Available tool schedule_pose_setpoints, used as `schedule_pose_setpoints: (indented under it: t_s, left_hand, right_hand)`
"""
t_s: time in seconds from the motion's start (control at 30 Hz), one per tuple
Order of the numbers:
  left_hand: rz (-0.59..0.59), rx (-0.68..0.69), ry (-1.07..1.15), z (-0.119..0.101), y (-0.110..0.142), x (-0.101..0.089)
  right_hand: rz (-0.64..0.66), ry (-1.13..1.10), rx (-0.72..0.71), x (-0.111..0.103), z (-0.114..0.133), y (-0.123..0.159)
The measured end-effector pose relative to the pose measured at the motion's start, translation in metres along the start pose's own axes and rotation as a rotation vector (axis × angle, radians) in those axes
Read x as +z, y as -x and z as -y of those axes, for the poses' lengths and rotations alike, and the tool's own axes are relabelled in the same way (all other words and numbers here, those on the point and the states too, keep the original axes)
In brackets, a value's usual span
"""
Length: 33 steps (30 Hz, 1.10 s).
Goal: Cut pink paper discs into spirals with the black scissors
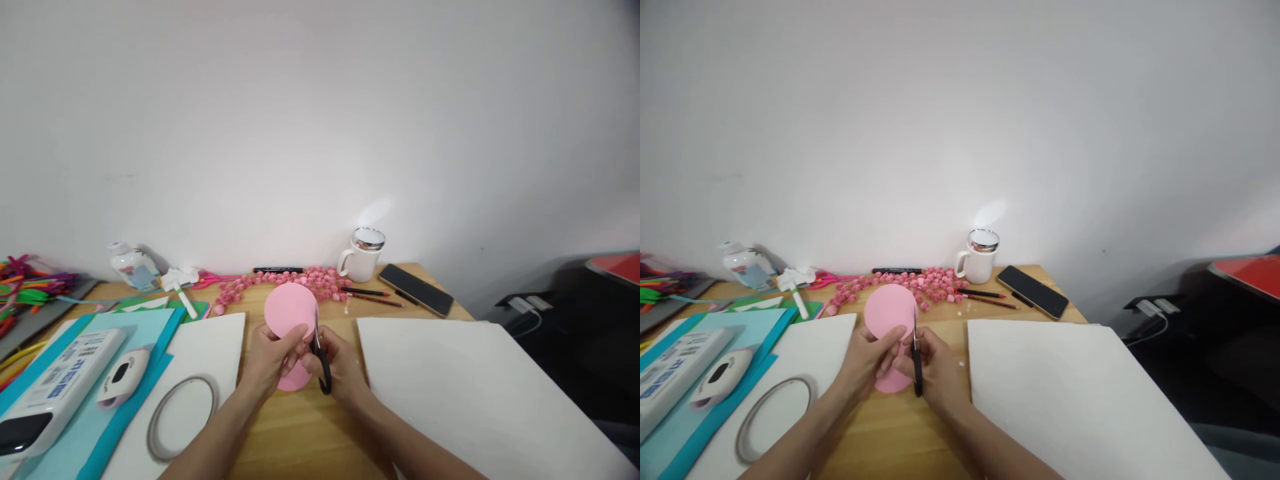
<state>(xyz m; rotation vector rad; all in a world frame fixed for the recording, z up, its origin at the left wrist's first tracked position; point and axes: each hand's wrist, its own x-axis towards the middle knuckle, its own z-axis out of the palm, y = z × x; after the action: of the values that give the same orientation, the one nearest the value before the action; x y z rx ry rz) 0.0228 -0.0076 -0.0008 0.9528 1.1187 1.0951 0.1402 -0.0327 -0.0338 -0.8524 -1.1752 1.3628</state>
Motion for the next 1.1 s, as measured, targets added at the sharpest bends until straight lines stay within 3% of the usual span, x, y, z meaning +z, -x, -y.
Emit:
schedule_pose_setpoints:
  t_s: [0.37,0.57,0.8,1.1]
  left_hand:
    - [0.011,0.002,-0.007,0.0006,-0.0021,-0.0020]
    - [0.073,0.020,0.015,0.0038,-0.0027,-0.0026]
    - [0.010,0.023,-0.134,0.0076,-0.0033,-0.0057]
    - [-0.010,0.032,-0.116,0.0031,-0.0021,-0.0034]
  right_hand:
    - [-0.050,0.015,0.047,0.0018,0.0029,-0.0002]
    - [-0.025,-0.019,0.054,0.0051,0.0037,0.0008]
    - [-0.032,0.019,-0.015,-0.0006,0.0005,-0.0028]
    - [-0.037,0.053,-0.042,-0.0009,0.0047,-0.0020]
